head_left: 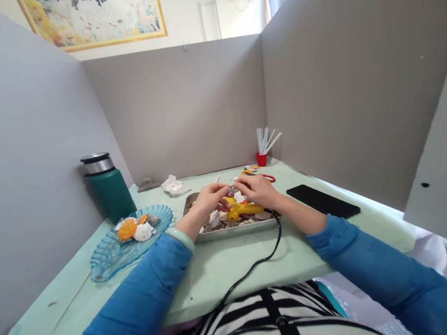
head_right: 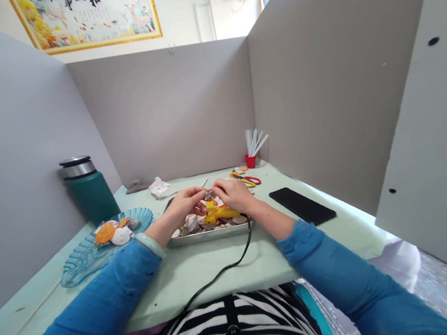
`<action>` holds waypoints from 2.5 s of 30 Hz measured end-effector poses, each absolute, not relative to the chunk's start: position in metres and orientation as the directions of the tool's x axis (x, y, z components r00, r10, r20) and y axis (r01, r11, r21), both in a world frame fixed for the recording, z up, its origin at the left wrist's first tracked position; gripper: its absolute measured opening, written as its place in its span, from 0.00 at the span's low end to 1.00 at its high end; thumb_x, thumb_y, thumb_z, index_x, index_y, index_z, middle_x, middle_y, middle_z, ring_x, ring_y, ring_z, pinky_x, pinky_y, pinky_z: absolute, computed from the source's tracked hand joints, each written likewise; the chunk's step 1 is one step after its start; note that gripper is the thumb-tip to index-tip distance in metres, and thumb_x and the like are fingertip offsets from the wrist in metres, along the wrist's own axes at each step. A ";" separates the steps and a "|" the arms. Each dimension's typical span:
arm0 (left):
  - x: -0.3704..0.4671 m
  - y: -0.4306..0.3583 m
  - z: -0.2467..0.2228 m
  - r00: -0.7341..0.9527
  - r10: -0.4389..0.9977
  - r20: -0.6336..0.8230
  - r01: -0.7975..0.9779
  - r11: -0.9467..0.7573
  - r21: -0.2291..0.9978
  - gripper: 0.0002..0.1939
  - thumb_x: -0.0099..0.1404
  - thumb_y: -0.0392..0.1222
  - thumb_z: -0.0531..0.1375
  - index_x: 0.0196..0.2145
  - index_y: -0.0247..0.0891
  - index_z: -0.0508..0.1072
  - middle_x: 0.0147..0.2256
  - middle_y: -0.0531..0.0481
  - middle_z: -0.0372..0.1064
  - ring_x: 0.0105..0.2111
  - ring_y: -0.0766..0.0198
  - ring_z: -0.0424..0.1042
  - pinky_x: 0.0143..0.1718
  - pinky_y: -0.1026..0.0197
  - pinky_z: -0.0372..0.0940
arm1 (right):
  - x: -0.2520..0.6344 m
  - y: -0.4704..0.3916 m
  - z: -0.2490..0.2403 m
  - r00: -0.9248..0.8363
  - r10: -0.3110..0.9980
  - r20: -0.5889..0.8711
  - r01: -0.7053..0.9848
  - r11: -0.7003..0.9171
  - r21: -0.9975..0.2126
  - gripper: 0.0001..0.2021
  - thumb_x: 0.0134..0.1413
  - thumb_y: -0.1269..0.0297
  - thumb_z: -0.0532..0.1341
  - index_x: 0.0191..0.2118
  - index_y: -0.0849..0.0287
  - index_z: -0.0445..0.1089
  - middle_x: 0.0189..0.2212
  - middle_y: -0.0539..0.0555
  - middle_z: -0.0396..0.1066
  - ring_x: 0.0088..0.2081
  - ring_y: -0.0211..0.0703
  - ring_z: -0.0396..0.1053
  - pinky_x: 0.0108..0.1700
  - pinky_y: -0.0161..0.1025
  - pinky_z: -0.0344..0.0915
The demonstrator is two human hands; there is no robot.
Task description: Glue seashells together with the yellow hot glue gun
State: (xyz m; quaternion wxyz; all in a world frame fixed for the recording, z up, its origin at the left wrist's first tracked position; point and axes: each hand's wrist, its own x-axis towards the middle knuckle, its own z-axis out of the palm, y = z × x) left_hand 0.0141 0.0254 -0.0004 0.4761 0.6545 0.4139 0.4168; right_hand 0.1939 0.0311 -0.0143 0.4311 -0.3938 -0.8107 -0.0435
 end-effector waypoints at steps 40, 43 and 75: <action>0.013 0.025 0.000 0.429 0.890 0.155 0.150 -0.240 0.959 0.15 0.58 0.49 0.60 0.34 0.32 0.72 0.35 0.44 0.71 0.21 0.73 0.67 0.24 0.66 0.66 | 0.193 0.031 -0.014 -0.389 0.589 0.708 0.637 0.728 -0.255 0.15 0.59 0.57 0.53 0.27 0.60 0.67 0.19 0.48 0.64 0.23 0.34 0.58 0.27 0.32 0.49; 0.013 0.026 -0.001 0.436 0.885 0.161 0.161 -0.253 0.954 0.15 0.58 0.49 0.60 0.33 0.32 0.72 0.35 0.44 0.71 0.21 0.73 0.67 0.24 0.66 0.66 | 0.193 0.031 -0.014 -0.392 0.586 0.709 0.635 0.730 -0.253 0.15 0.59 0.57 0.53 0.27 0.60 0.67 0.19 0.48 0.64 0.22 0.34 0.58 0.27 0.32 0.49; 0.012 0.028 -0.003 0.463 0.868 0.180 0.160 -0.282 0.946 0.15 0.58 0.49 0.59 0.36 0.33 0.71 0.37 0.44 0.70 0.22 0.72 0.67 0.26 0.63 0.67 | 0.194 0.032 -0.014 -0.409 0.565 0.717 0.623 0.747 -0.233 0.13 0.59 0.59 0.53 0.28 0.60 0.67 0.19 0.48 0.63 0.23 0.34 0.58 0.28 0.33 0.48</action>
